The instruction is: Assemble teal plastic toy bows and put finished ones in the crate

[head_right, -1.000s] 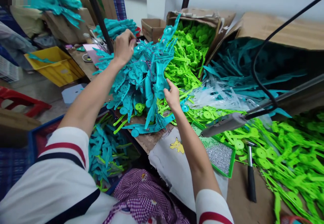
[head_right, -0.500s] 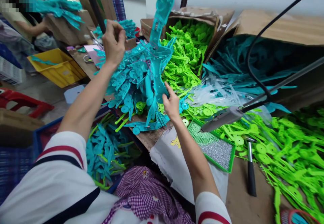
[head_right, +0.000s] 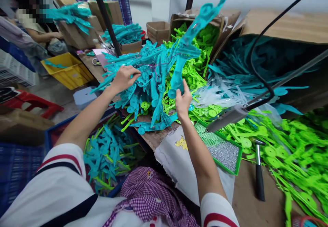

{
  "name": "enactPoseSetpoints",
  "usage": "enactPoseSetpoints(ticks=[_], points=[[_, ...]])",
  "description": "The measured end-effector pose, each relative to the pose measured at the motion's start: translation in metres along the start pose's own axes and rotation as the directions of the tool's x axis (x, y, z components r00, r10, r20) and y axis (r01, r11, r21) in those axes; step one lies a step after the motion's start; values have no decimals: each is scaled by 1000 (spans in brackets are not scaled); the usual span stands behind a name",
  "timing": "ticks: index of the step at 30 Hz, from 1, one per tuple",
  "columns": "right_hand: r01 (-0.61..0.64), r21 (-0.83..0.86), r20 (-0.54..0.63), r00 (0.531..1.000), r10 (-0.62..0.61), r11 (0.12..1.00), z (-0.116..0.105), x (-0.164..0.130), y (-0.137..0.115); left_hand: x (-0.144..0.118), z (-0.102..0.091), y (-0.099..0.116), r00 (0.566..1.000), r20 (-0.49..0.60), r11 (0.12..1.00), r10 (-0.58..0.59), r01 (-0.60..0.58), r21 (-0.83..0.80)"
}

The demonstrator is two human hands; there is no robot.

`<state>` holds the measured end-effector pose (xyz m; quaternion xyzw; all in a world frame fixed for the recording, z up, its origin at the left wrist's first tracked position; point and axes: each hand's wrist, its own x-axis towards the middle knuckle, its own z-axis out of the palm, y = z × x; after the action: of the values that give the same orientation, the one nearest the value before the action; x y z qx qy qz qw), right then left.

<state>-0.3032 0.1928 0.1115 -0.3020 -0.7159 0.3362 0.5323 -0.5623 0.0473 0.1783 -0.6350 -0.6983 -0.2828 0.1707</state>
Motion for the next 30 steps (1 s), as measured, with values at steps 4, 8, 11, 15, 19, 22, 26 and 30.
enactPoseSetpoints(ticks=[4,8,11,15,19,22,26,30], points=[[58,-17,-100,993,-59,998,-11,37,3,10,6,-2,997,-57,999,-46,44,-27],[158,-39,-127,979,-162,987,-31,45,-12,29,9,-9,971,-189,979,-144,112,-173],[183,-60,-75,979,-188,981,-45,21,-33,40,-7,1,881,-376,903,-287,118,-413],[148,-115,2,989,-149,982,-70,-38,-54,8,-42,57,760,-575,842,-302,-70,-535],[75,-104,111,992,-63,992,-107,-117,-50,-95,-34,129,960,-280,811,-16,-151,-566],[24,-101,186,983,-5,995,-143,-180,-36,-175,6,170,997,-64,744,-41,-12,-668],[-65,-165,233,967,103,984,-188,-244,-21,-218,41,202,713,-4,387,-702,376,-842],[-137,-209,231,955,185,968,-210,-278,-11,-177,33,219,558,123,57,-821,294,-954]])
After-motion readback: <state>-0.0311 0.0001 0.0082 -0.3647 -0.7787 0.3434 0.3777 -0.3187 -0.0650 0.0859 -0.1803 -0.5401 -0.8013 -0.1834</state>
